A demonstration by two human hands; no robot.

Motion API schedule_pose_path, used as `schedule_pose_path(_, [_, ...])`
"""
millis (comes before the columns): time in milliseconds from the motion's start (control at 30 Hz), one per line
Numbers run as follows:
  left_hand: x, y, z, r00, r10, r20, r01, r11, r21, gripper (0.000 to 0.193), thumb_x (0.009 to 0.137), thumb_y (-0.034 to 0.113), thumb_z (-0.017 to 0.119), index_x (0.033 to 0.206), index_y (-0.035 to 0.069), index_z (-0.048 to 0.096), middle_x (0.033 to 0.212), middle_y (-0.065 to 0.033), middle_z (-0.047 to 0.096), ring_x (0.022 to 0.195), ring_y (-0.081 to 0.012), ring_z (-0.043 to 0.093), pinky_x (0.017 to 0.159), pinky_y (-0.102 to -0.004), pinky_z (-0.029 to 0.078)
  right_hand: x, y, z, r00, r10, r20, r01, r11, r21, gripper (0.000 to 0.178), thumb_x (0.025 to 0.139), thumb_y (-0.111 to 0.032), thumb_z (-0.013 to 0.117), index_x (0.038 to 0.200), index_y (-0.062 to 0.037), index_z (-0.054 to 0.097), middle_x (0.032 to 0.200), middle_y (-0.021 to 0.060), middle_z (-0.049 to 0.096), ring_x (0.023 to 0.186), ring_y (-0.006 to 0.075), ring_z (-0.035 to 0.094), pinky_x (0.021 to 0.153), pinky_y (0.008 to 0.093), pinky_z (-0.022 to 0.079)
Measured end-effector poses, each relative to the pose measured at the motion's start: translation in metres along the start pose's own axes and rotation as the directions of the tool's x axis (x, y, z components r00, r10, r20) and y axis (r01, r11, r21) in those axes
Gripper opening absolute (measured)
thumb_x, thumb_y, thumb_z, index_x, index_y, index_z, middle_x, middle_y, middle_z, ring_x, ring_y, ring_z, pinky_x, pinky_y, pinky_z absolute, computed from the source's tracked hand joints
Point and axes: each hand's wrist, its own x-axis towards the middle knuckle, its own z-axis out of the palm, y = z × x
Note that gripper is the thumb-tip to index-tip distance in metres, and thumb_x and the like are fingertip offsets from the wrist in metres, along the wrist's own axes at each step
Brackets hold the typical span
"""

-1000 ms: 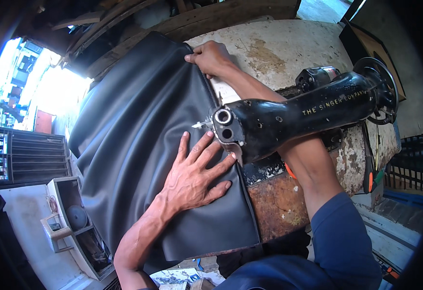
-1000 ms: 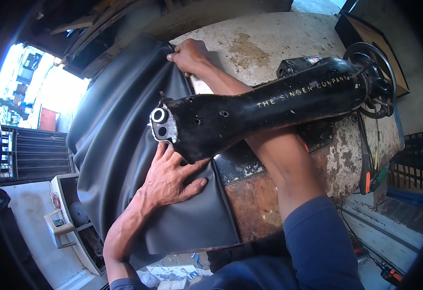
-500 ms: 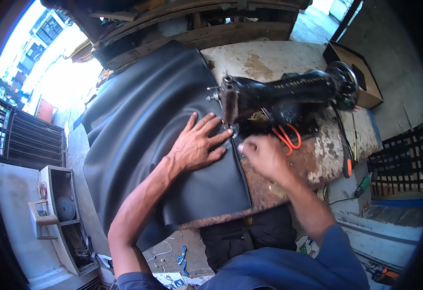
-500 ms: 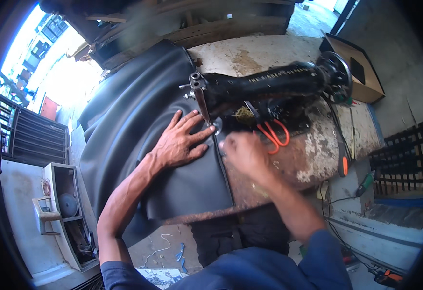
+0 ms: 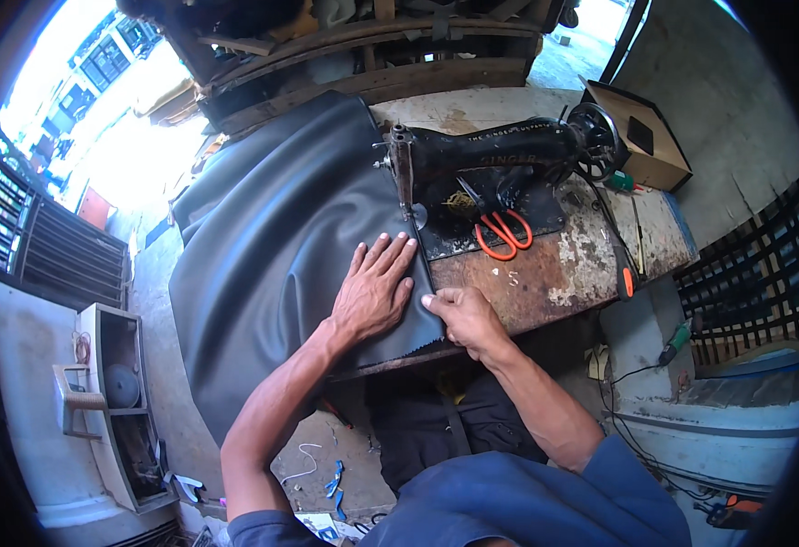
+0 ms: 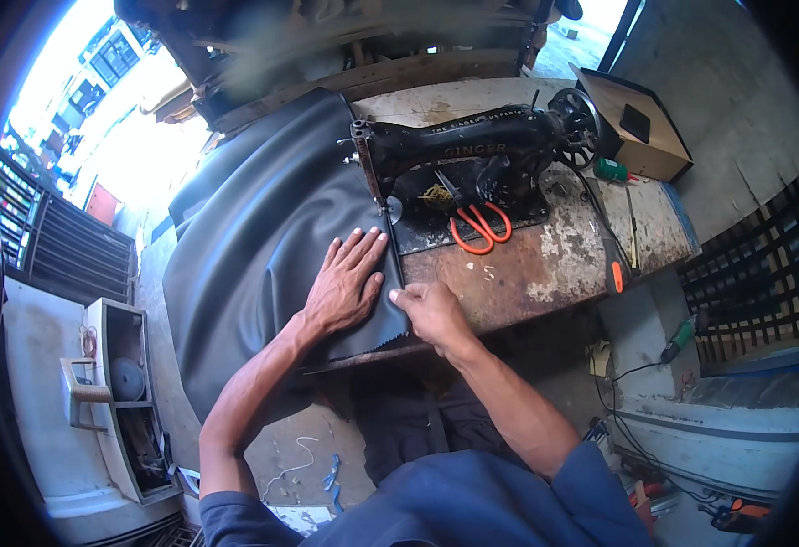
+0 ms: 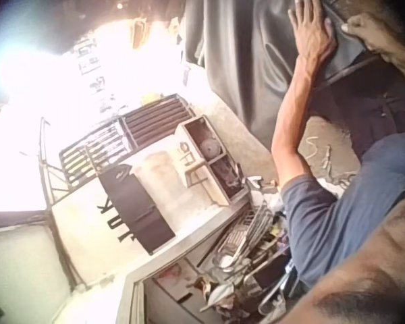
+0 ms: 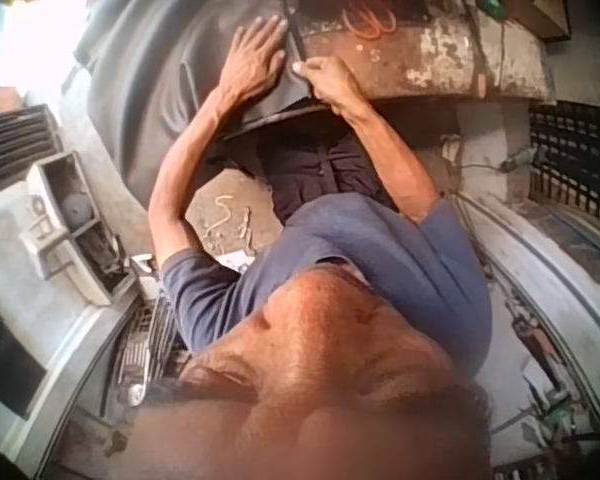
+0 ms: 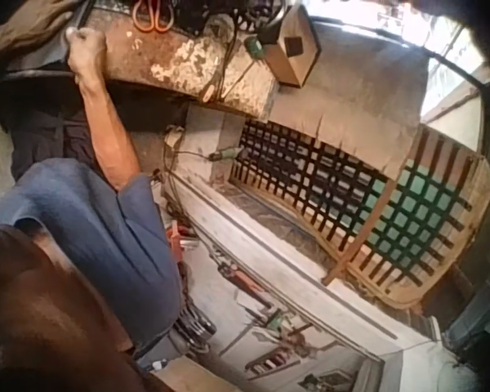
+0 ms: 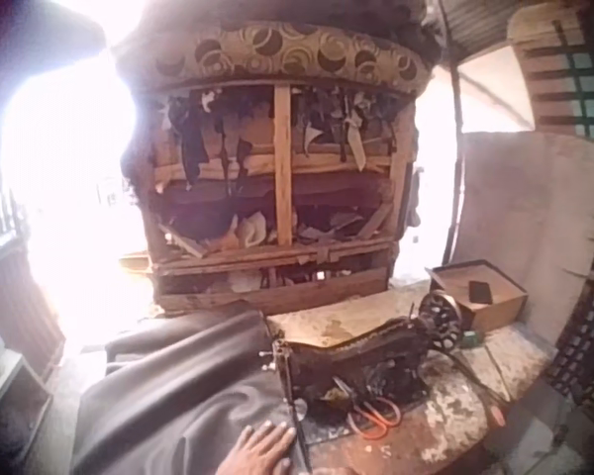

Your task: The person prepares a sewing machine by applying liquid from a small green bottle and then sews along the edge of a piece of black upholstery fabric.

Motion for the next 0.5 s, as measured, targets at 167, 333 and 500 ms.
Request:
schedule_pose_path(167, [0.001, -0.009, -0.007, 0.993, 0.08, 0.089, -0.089, 0.991, 0.096, 0.059, 0.103, 0.027, 0.049, 0.159, 0.011, 0.039, 0.165, -0.0106, 0.037, 0.156, -0.0373, 0.025, 0.127, -0.0574, 0.016, -0.002, 0.012, 0.004, 0.997, -0.071, -0.006, 0.069, 0.982, -0.177, 0.035, 0.098, -0.031, 0.068, 0.081, -0.001, 0.071, 0.06, 0.0078, 0.065, 0.053, 0.016, 0.063, 0.054, 0.0346, 0.05])
schedule_pose_path(333, [0.004, -0.012, -0.008, 0.987, 0.126, 0.099, -0.136, 0.985, 0.104, 0.058, 0.1, 0.032, 0.051, 0.155, 0.014, 0.046, 0.165, -0.0073, 0.039, 0.156, -0.0372, 0.026, 0.126, -0.0613, 0.016, -0.001, 0.016, -0.006, 0.994, -0.077, 0.083, 0.1, 0.944, -0.315, 0.039, 0.101, -0.031, 0.066, 0.074, -0.0034, 0.066, 0.056, 0.0032, 0.061, 0.048, 0.0101, 0.057, 0.048, 0.0315, 0.044])
schedule_pose_path(500, [-0.001, -0.014, -0.014, 0.97, 0.183, 0.158, -0.194, 0.979, 0.06, 0.059, 0.097, 0.038, 0.056, 0.152, 0.018, 0.051, 0.163, -0.0067, 0.042, 0.155, -0.036, 0.028, 0.123, -0.0687, 0.012, -0.006, 0.006, -0.023, 0.956, -0.086, 0.282, 0.245, 0.764, -0.597, 0.044, 0.096, -0.041, 0.071, 0.073, -0.0033, 0.073, 0.056, 0.0071, 0.065, 0.053, 0.0187, 0.064, 0.06, 0.0384, 0.053])
